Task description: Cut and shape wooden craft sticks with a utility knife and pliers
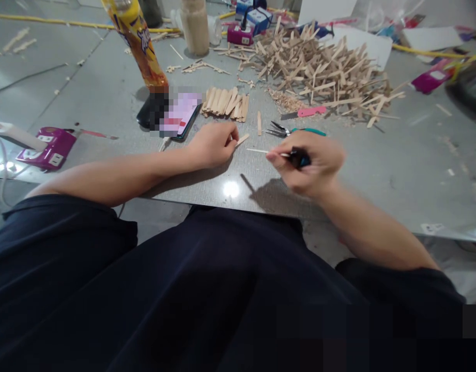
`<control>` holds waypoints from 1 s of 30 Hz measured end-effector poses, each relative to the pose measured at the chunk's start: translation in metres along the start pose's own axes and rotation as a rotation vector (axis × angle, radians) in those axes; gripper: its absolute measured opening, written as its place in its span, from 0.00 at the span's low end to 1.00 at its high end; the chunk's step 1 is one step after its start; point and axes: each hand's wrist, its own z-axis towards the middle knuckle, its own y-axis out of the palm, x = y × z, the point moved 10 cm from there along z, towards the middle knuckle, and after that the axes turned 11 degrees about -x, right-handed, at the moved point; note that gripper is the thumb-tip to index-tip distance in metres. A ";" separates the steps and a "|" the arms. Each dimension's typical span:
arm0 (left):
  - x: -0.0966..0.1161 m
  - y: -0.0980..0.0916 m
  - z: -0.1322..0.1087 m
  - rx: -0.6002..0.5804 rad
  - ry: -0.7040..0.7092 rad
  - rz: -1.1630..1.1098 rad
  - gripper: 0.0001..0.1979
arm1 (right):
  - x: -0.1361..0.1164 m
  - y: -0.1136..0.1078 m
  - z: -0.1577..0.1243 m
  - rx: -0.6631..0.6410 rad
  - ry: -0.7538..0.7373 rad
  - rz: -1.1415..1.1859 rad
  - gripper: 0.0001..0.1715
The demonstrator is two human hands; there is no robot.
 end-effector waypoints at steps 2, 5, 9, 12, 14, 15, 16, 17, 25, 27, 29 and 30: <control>-0.009 0.004 0.003 -0.059 -0.055 0.064 0.07 | 0.019 -0.013 0.001 0.063 0.209 0.044 0.16; -0.006 -0.005 -0.001 -0.032 -0.076 0.107 0.05 | 0.045 -0.023 0.005 0.085 0.395 0.154 0.21; 0.031 -0.015 -0.016 -0.003 0.187 -0.103 0.07 | 0.064 -0.007 0.012 -0.105 0.510 0.220 0.24; 0.046 -0.013 -0.026 -0.016 0.278 -0.240 0.08 | 0.065 0.002 0.012 -0.186 0.529 0.236 0.23; 0.047 -0.008 -0.027 -0.019 0.273 -0.248 0.07 | 0.063 0.007 0.012 -0.239 0.523 0.238 0.24; 0.047 -0.005 -0.026 -0.024 0.264 -0.244 0.06 | 0.063 0.008 0.011 -0.263 0.522 0.232 0.25; 0.045 -0.003 -0.026 -0.030 0.255 -0.239 0.06 | 0.064 0.007 0.011 -0.271 0.522 0.220 0.27; 0.043 -0.001 -0.025 -0.033 0.242 -0.235 0.06 | 0.065 0.004 0.012 -0.260 0.524 0.211 0.29; 0.105 0.038 -0.063 -0.449 0.650 0.040 0.12 | 0.102 -0.023 0.015 0.026 0.559 0.218 0.49; 0.124 0.051 -0.082 -0.539 0.786 0.224 0.20 | 0.108 -0.019 0.015 0.017 0.572 0.219 0.51; 0.131 0.058 -0.087 -0.555 0.845 0.344 0.21 | 0.109 -0.015 0.015 0.005 0.567 0.233 0.49; 0.129 0.060 -0.083 -0.543 0.834 0.382 0.19 | 0.108 -0.013 0.015 -0.002 0.564 0.239 0.47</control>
